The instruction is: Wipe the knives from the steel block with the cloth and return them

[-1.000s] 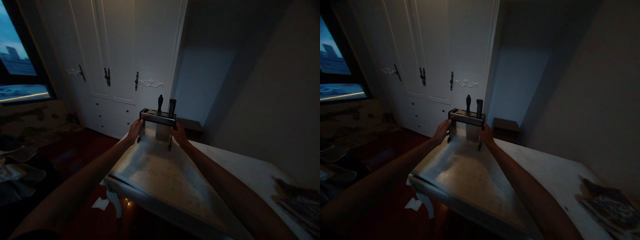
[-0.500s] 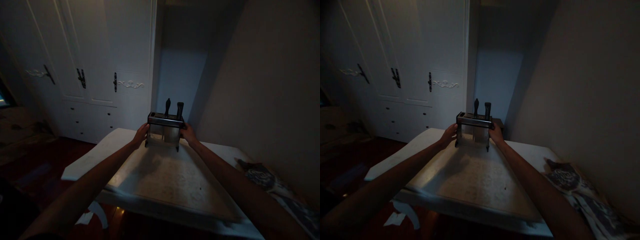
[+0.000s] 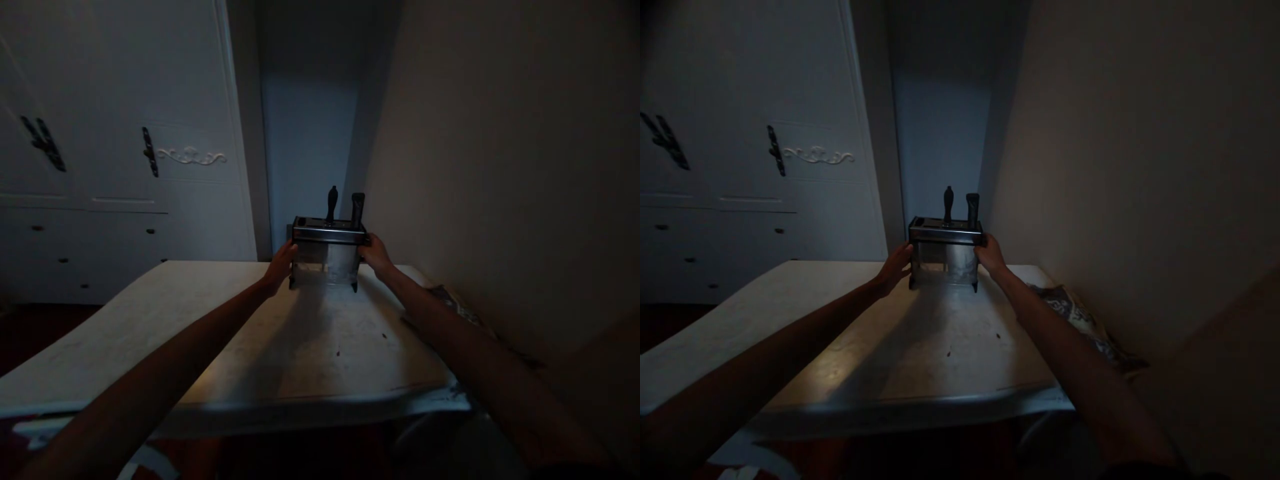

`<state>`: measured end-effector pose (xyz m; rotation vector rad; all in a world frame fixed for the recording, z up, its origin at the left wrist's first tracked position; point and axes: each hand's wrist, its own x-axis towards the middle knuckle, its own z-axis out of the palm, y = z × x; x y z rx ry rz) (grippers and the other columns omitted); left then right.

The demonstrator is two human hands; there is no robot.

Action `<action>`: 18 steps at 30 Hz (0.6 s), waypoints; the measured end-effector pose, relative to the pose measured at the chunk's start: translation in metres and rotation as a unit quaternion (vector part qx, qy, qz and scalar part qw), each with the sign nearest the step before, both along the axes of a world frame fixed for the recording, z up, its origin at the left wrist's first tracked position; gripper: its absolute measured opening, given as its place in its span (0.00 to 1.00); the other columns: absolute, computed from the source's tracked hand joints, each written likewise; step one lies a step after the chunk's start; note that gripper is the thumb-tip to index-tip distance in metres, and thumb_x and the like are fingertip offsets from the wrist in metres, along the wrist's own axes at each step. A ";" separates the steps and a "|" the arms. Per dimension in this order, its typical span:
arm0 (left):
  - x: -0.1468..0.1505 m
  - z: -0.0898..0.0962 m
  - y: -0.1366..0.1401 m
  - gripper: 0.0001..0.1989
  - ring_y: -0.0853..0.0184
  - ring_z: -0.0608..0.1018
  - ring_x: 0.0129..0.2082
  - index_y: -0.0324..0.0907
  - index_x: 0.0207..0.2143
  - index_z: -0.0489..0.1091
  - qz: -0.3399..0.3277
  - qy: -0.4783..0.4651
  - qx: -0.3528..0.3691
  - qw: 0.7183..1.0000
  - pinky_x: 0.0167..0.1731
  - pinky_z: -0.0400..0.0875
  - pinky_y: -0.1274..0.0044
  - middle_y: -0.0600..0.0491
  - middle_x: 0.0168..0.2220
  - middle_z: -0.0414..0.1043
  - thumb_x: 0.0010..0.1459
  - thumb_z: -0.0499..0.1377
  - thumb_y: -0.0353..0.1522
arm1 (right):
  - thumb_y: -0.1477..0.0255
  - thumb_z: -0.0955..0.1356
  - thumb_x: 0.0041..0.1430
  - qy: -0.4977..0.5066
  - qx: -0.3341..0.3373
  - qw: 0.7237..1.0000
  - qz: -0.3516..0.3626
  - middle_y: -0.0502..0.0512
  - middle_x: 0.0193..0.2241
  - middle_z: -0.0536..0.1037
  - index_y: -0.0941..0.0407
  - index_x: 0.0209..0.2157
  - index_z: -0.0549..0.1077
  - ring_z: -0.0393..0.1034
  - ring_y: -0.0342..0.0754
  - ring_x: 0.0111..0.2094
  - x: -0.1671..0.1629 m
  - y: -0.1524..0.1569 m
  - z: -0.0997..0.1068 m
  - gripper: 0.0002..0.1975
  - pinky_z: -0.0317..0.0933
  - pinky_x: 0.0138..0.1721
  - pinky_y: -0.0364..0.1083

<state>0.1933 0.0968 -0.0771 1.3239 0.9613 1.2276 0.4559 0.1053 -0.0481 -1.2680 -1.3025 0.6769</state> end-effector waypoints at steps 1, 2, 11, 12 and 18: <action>0.009 0.000 0.001 0.28 0.61 0.69 0.56 0.48 0.62 0.60 -0.010 -0.003 -0.006 1.000 0.39 0.69 0.77 0.48 0.61 0.63 0.62 0.54 0.46 | 0.75 0.61 0.35 0.002 -0.004 1.000 -0.009 0.61 0.45 0.74 0.59 0.42 0.67 0.69 0.54 0.46 0.009 -0.001 0.001 0.26 0.69 0.42 0.52; 0.018 0.000 0.001 0.28 0.61 0.68 0.57 0.48 0.63 0.59 -0.019 -0.008 -0.013 1.000 0.40 0.69 0.77 0.49 0.62 0.62 0.63 0.54 0.45 | 0.75 0.61 0.35 0.003 -0.008 1.000 -0.019 0.61 0.44 0.74 0.60 0.42 0.67 0.69 0.54 0.46 0.018 -0.003 0.002 0.25 0.69 0.42 0.52; 0.094 -0.011 0.008 0.32 0.55 0.61 0.64 0.49 0.67 0.55 -0.071 0.025 0.048 0.996 0.56 0.64 0.65 0.49 0.66 0.55 0.63 0.54 0.47 | 0.76 0.63 0.34 -0.002 -0.034 0.996 -0.085 0.59 0.38 0.74 0.60 0.41 0.67 0.70 0.52 0.37 0.092 -0.018 0.009 0.26 0.65 0.27 0.44; 0.102 -0.011 0.009 0.33 0.55 0.60 0.64 0.49 0.67 0.54 -0.079 0.021 0.053 0.995 0.58 0.62 0.64 0.49 0.67 0.54 0.63 0.54 0.47 | 0.77 0.63 0.34 -0.001 -0.036 0.995 -0.091 0.59 0.39 0.74 0.59 0.42 0.67 0.70 0.52 0.37 0.099 -0.019 0.009 0.26 0.66 0.28 0.44; 0.132 -0.010 0.008 0.33 0.55 0.59 0.65 0.48 0.69 0.52 -0.103 0.015 0.061 0.993 0.62 0.56 0.61 0.48 0.68 0.52 0.64 0.54 0.44 | 0.79 0.63 0.33 0.016 -0.036 0.995 -0.090 0.57 0.38 0.74 0.58 0.41 0.67 0.70 0.51 0.38 0.130 -0.021 0.008 0.26 0.66 0.30 0.44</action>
